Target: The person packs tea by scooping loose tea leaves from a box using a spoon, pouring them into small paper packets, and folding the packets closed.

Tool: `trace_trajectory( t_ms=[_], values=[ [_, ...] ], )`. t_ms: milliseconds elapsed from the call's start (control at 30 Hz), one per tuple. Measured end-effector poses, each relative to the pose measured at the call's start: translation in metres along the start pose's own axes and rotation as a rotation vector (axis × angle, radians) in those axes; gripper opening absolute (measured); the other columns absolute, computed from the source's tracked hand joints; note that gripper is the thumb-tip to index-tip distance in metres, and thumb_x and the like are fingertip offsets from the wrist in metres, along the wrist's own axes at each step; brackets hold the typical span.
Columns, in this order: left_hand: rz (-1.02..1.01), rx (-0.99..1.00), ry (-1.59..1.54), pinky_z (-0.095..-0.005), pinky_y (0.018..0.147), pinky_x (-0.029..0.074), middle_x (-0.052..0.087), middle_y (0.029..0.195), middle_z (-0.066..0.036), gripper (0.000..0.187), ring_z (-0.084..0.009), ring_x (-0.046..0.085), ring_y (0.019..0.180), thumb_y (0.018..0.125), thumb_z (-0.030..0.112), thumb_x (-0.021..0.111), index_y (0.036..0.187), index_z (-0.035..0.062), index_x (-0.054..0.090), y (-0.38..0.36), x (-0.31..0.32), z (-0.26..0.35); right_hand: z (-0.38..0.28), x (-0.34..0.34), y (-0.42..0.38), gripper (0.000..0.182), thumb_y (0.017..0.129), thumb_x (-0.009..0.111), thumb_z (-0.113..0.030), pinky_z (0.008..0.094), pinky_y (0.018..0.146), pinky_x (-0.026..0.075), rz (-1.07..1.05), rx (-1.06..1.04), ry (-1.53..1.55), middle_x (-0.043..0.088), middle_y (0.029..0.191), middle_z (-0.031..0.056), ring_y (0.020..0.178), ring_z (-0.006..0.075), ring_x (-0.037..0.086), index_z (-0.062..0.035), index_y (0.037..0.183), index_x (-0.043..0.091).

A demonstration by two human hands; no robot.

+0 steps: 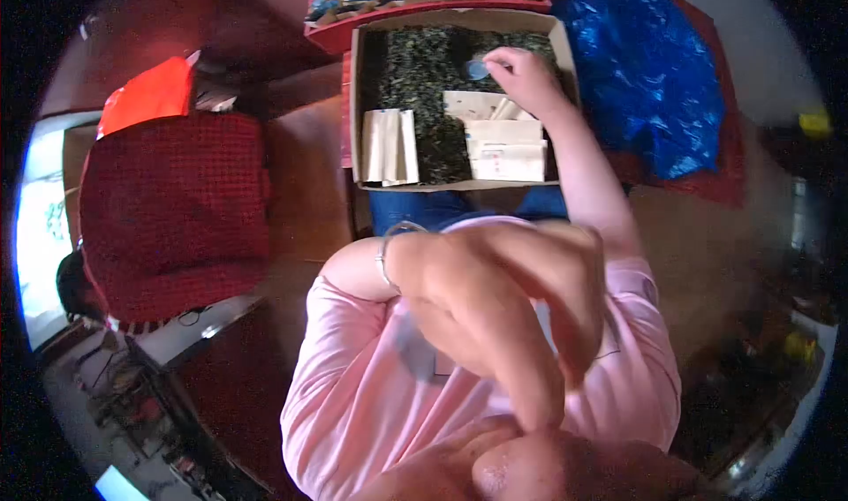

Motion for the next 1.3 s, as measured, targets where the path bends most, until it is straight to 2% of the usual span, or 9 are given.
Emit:
trace_trajectory(
  t_ms=[100,167,233,333,500,567,1167,1233,1300],
  values=[
    [-0.181,-0.2,-0.166,-0.0367,0.067,0.048,0.068,0.089,-0.01,0.024,-0.0285,0.064,0.076,0.103,0.017,0.056,0.091,0.0056,0.074,-0.011,0.003,0.002,0.003,0.001,0.0,0.018,0.092,0.066,-0.017,0.0352,0.079,0.054,0.016,-0.037,-0.01,0.074,0.098,0.0147,0.089,0.0269,0.072,-0.0039,0.103,0.072],
    [-0.625,-0.515,-0.6,-0.0412,0.071,0.049,0.065,0.094,-0.013,0.034,-0.0343,0.064,0.088,0.106,0.023,0.046,0.086,0.0047,0.066,-0.008,0.01,-0.013,0.005,0.002,0.0,0.018,0.092,0.066,-0.017,0.0351,0.079,0.054,0.007,-0.055,0.046,0.073,0.098,0.0147,0.089,0.027,0.072,-0.0039,0.103,0.072],
    [-0.312,-0.226,-0.501,-0.0412,0.07,0.049,0.064,0.097,-0.015,0.029,-0.034,0.063,0.091,0.105,0.025,0.048,0.094,0.0044,0.066,-0.008,0.012,-0.004,0.009,0.005,0.001,0.018,0.093,0.066,-0.016,0.035,0.08,0.054,0.035,-0.058,0.041,0.073,0.097,0.0146,0.09,0.0274,0.071,-0.0031,0.103,0.072],
    [-0.414,-0.071,-0.226,-0.0392,0.074,0.049,0.063,0.104,-0.016,0.021,-0.0343,0.061,0.094,0.101,0.024,0.058,0.104,0.0045,0.065,-0.009,0.004,-0.006,0.004,0.001,-0.001,0.019,0.094,0.065,-0.016,0.0343,0.078,0.054,0.061,-0.079,0.016,0.073,0.096,0.0145,0.088,0.0269,0.071,-0.0017,0.104,0.07],
    [-0.379,-0.1,-0.106,-0.0383,0.074,0.047,0.064,0.102,-0.014,0.019,-0.0322,0.061,0.093,0.098,0.024,0.061,0.102,0.0057,0.066,-0.007,-0.008,-0.024,0.006,-0.003,-0.011,0.017,0.094,0.064,-0.014,0.0353,0.077,0.054,0.026,0.076,0.017,0.073,0.096,0.0151,0.086,0.0278,0.071,-0.0008,0.103,0.07],
    [-0.366,-0.104,-0.028,-0.0379,0.074,0.047,0.065,0.102,-0.013,0.019,-0.0312,0.061,0.092,0.096,0.024,0.062,0.101,0.0063,0.067,-0.003,-0.012,-0.011,0.004,-0.002,-0.001,0.017,0.094,0.064,-0.014,0.0359,0.076,0.054,0.037,-0.05,-0.024,0.073,0.095,0.0158,0.086,0.0279,0.071,-0.0005,0.103,0.07],
    [-0.245,0.029,0.761,-0.0339,0.072,0.042,0.069,0.096,-0.003,0.013,-0.022,0.06,0.088,0.082,0.022,0.076,0.089,0.0118,0.074,-0.015,0.006,-0.008,0.004,0.001,-0.002,0.017,0.092,0.065,-0.016,0.0354,0.074,0.054,0.051,-0.007,-0.016,0.073,0.093,0.0139,0.082,0.0267,0.07,-0.0039,0.102,0.072],
    [-0.217,0.055,0.845,-0.0335,0.071,0.042,0.07,0.096,-0.002,0.013,-0.021,0.06,0.087,0.08,0.022,0.077,0.088,0.0124,0.075,-0.017,0.007,-0.009,0.004,0.0,-0.001,0.02,0.095,0.063,-0.022,0.0409,0.081,0.055,0.007,0.004,-0.026,0.073,0.101,0.0143,0.092,0.0307,0.071,-0.0063,0.103,0.072],
    [-0.189,0.073,0.932,-0.033,0.071,0.041,0.07,0.095,-0.001,0.012,-0.02,0.06,0.087,0.078,0.022,0.079,0.087,0.013,0.076,-0.017,0.007,-0.003,0.001,0.001,-0.002,0.017,0.093,0.066,-0.016,0.0346,0.073,0.053,0.059,-0.035,-0.033,0.073,0.092,0.0134,0.081,0.0244,0.07,-0.0043,0.103,0.072]
  ],
)
Point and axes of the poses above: each hand's wrist, its own y-axis towards the middle knuckle, its own x-axis out of the palm, z = x × y, the point moved 3 cm from there along y, towards the middle knuckle
